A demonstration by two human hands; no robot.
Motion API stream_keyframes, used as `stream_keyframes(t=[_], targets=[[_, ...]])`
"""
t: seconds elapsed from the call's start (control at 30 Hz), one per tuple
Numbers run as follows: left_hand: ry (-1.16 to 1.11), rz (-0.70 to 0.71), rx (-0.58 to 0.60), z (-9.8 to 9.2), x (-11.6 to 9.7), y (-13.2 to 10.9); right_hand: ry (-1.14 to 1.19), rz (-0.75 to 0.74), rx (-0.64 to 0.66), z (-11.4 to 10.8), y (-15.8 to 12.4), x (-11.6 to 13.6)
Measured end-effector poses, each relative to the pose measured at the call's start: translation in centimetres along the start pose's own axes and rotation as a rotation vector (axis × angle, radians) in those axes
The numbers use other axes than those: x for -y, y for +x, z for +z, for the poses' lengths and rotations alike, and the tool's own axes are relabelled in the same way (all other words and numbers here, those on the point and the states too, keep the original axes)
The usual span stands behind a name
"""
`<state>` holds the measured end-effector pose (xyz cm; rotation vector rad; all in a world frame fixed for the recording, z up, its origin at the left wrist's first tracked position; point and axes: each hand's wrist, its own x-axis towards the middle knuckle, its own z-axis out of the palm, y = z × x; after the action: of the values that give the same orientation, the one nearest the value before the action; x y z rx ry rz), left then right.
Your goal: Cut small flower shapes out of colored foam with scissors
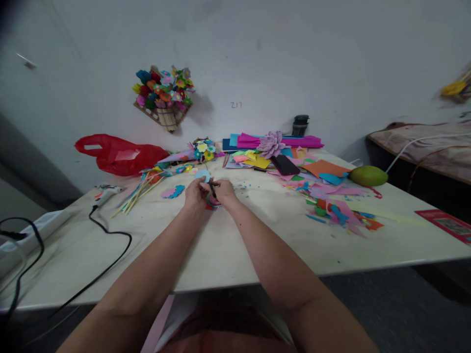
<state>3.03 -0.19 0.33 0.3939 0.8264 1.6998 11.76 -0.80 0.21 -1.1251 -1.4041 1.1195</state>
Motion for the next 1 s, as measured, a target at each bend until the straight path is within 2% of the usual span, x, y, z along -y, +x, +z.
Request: stream_keyframes(t=[0.1,0.33,0.6,1.0], targets=[[0.026,0.08,-0.014,0.0,-0.1,-0.2,-0.003,-0.008,-0.002,0.0,0.2,-0.3],[0.106,0.128,0.059,-0.9,-0.9,0.2,0.078,0.072,-0.06,-1.2,0.2,0.6],[0.287,0.088,0.199,-1.6,-1.7,0.7,0.087,0.075,-0.1,-3.7,0.1,1.6],[0.456,0.014,0.407,-1.7,-1.4,0.1,0.227,0.023,-0.075,-3.9,0.1,2.0]])
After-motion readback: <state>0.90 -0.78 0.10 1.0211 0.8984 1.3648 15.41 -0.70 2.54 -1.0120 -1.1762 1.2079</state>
